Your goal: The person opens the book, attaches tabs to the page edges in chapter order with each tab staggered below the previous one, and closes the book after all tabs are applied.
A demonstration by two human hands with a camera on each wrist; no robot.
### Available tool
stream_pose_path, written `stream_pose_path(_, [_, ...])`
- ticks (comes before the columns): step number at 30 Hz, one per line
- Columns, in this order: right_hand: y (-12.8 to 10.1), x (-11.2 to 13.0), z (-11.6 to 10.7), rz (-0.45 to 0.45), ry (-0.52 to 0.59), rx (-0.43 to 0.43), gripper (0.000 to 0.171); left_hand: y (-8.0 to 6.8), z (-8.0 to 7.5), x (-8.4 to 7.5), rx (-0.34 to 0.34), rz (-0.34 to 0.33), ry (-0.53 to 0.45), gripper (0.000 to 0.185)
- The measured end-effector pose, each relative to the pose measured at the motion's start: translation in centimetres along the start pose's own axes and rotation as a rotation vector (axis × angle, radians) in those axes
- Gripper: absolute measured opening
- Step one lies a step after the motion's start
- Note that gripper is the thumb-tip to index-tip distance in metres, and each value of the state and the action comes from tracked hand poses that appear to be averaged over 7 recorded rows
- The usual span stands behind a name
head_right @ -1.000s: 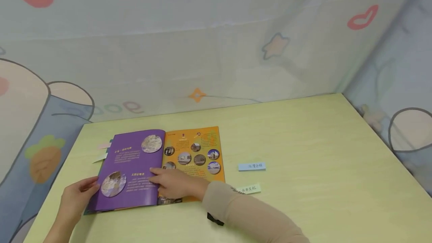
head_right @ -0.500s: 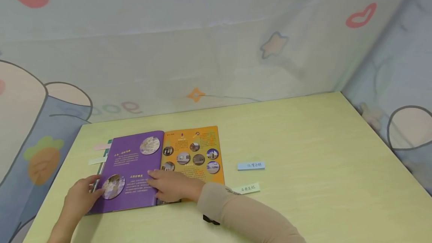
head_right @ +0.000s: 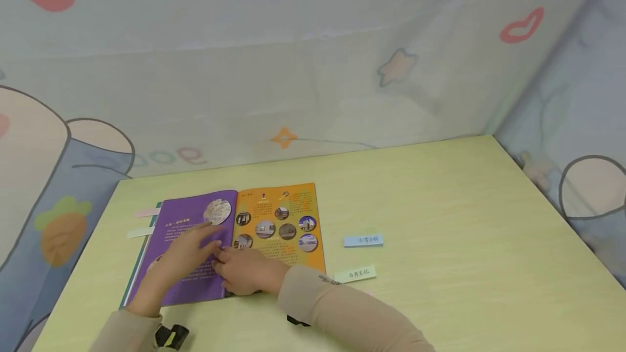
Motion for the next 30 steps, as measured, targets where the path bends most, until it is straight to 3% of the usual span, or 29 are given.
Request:
stream_pose_path(4, [0.0,0.1,0.0,0.000,-0.002,0.022,0.050,1.5,1.1,-0.9,0.044,-0.003,0.006,0.033])
stream_pose_path(10, [-0.1,-0.2,0.1,-0.007,0.103,-0.010,0.049,2.6,2.4,-0.9,0.049,0.008,0.087,0.032])
stream_pose_path(21, [-1.4,-2.2,0.4,-0.166,0.346,-0.058,0.051,2.2,2.8,-0.3,0.049,0.003,0.097,0.038])
stream_pose_path(26, [-3.5,-4.1,0.4,-0.154,0.406,-0.063,0.050,2.3,2.8,-0.1,0.055,0.002,0.100,0.040])
stream_pose_path(30, [-5.7,-6.3,0.2,-0.082,0.432,-0.071,0.046,2.3,2.9,-0.2,0.051,0.029,0.111,0.039])
Point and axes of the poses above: each hand's wrist, its own y-axis towards the middle knuckle, its own z-axis out of the palm, x = y × z, the point moved 5 cm from there along y, towards the middle knuckle, and after that the axes turned 13 degrees about -z, right-handed, at the moved point
